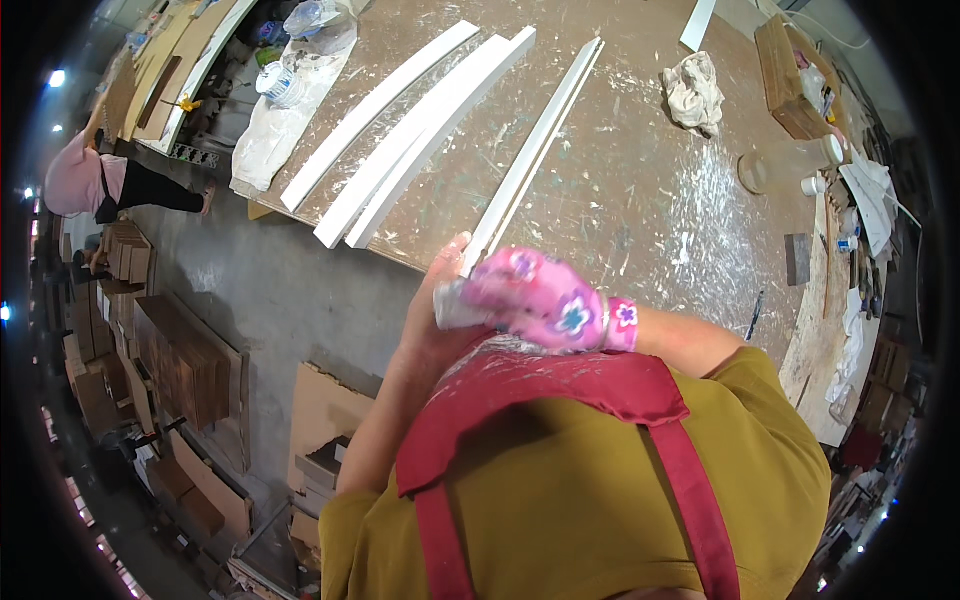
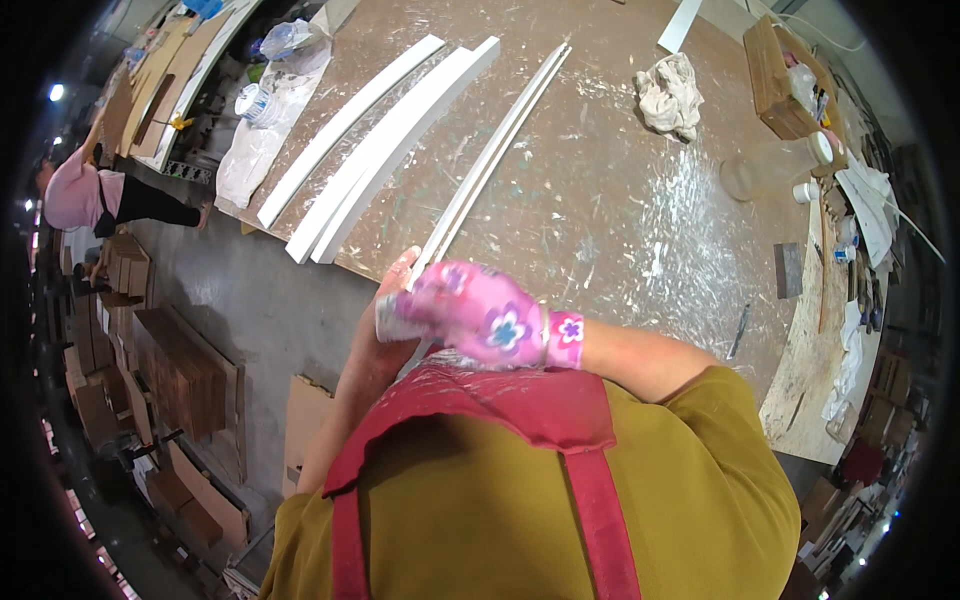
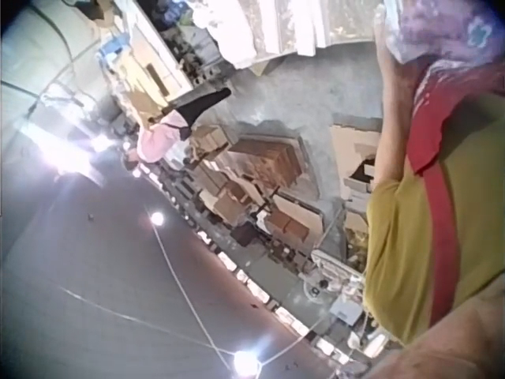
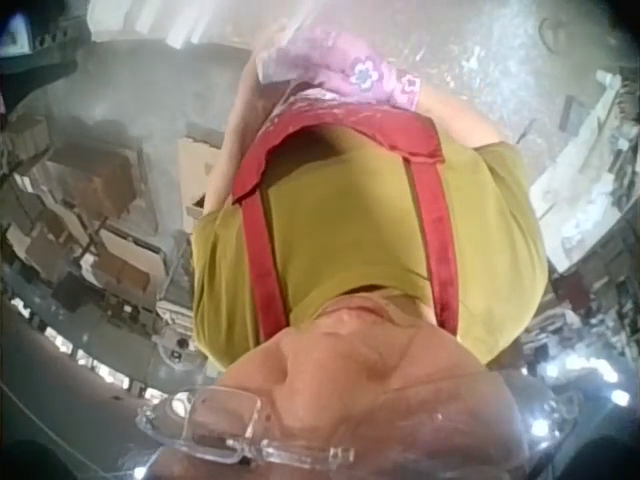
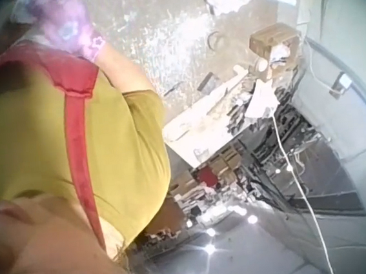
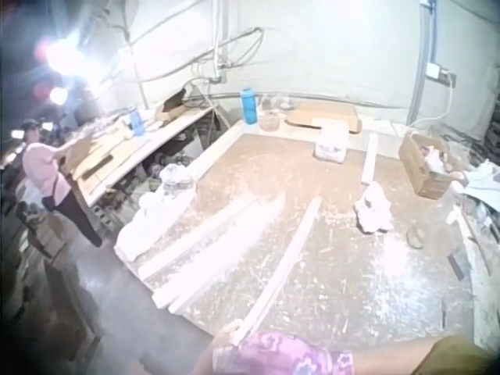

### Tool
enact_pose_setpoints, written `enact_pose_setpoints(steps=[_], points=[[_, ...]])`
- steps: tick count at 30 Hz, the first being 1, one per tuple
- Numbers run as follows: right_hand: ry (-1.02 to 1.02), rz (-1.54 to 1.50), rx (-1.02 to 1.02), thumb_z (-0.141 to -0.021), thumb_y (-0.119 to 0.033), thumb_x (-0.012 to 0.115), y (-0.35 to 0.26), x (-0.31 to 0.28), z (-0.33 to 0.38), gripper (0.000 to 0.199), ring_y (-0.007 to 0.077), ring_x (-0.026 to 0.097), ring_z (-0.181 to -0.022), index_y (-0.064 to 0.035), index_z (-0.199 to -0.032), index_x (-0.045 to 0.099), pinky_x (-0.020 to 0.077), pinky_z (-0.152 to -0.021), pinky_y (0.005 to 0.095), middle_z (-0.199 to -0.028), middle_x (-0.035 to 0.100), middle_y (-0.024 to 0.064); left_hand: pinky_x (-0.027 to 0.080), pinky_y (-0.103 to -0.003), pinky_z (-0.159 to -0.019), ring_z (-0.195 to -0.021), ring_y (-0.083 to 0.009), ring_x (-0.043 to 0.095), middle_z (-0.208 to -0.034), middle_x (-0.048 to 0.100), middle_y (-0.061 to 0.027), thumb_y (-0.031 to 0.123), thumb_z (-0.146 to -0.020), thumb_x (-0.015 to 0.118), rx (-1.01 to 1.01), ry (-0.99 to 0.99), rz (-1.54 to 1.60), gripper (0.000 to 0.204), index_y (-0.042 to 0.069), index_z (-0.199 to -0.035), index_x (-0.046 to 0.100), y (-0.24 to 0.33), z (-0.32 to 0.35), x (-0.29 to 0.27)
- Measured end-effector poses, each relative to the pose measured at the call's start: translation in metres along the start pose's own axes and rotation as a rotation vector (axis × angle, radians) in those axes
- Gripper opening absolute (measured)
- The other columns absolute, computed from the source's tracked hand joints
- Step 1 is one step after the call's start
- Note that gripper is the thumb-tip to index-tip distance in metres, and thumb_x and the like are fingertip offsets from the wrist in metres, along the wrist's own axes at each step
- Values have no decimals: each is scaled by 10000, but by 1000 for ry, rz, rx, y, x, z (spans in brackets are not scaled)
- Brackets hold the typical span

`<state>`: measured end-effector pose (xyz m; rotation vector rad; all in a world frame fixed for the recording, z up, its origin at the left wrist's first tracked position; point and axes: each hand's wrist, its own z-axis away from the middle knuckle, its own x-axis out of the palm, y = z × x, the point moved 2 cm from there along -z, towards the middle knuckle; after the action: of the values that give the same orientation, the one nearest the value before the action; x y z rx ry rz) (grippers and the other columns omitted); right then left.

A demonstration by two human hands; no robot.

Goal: The person wipes long white furniture components with a cloth, applying a liquid from a bottle to the cloth between wipes and picking up pieces to clean all sides.

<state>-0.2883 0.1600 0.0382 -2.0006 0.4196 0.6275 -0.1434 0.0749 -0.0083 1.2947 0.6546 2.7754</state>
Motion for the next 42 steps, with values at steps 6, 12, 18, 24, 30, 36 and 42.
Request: enact_pose_setpoints(steps=[6,12,18,24,30,36,42], points=[[598,-309,597,-895,-210,568,70,-60,19,402,224,523,-1133,-4,-1238,525,396,-1002,360,-1239,535,140,524,-262,-749,-904,-165,598,-1069,580,-102,324,-1004,369,80,-65,66,373,42,-1233,451,-1,-9,-43],[344,-92,535,-893,-233,543,69,-52,-2,383,276,534,-1127,-26,-1216,554,328,-1050,382,-1164,585,167,514,-237,-686,-754,-136,629,-873,641,-78,192,-923,576,238,244,-472,277,7,-1118,507,4,-5,-14],[-138,242,222,-842,-253,568,31,-8,-51,397,256,584,-966,-133,-1219,537,471,-843,397,-1072,587,117,439,-226,-587,-663,-91,552,-765,607,-55,81,-905,570,368,133,-676,140,-37,-980,562,-3,-5,-20],[-34,201,319,-821,-196,564,103,-40,-38,495,201,633,-850,-54,-1284,462,550,-717,335,-1017,606,90,372,-241,-531,-586,-82,477,-697,540,-10,116,-902,576,320,257,-768,104,16,-888,553,4,7,-8],[178,246,66,-837,-241,623,61,-6,-39,246,225,637,-810,-118,-1050,608,525,-689,345,-915,642,77,382,-243,-536,-583,-87,482,-676,536,-17,84,-894,547,270,317,-877,106,13,-818,525,29,27,-4],[36,475,735,-913,-260,486,208,-124,-26,264,193,615,-834,-157,-1127,602,528,-695,333,-929,610,83,367,-234,-537,-587,-82,475,-668,535,-12,119,-912,550,256,289,-812,117,25,-845,541,25,37,-36],[128,874,818,-868,-143,535,260,-196,-26,326,284,579,-968,-168,-1191,570,500,-816,375,-997,583,127,348,-232,-521,-567,-91,457,-657,521,-11,155,-923,534,234,278,-695,141,35,-849,539,28,33,-61]])
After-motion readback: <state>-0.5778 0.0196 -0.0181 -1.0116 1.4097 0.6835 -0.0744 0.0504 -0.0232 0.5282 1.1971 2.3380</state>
